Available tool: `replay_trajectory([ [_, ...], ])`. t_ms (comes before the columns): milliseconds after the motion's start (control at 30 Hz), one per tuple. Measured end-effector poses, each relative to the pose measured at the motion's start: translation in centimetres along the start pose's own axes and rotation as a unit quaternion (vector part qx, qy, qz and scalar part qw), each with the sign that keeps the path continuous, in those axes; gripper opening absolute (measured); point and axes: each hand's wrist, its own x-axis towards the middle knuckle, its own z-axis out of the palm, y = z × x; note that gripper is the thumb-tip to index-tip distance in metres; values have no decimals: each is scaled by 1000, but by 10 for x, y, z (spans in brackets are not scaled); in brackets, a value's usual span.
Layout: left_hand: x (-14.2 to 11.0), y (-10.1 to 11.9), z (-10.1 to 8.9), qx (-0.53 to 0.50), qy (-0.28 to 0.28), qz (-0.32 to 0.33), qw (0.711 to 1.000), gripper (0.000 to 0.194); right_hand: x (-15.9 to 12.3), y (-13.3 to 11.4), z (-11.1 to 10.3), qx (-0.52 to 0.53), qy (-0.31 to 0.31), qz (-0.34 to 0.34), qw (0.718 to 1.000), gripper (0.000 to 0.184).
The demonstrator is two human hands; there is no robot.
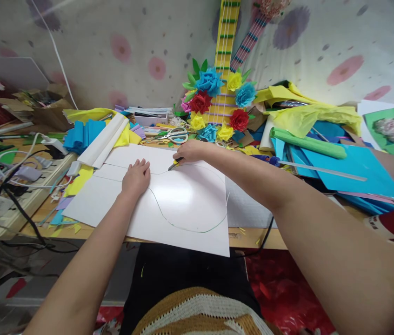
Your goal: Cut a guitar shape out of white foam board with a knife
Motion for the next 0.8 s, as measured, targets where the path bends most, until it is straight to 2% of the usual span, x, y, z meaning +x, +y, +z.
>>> replay_trajectory([
  [400, 0, 0, 1, 1, -6, -4, 1000, 43, -8, 6, 2, 7, -18, 19, 1000, 31],
  [800, 0, 2, -2, 9, -16, -3, 1000, 46, -17, 19, 14, 11, -23, 48, 999, 30],
])
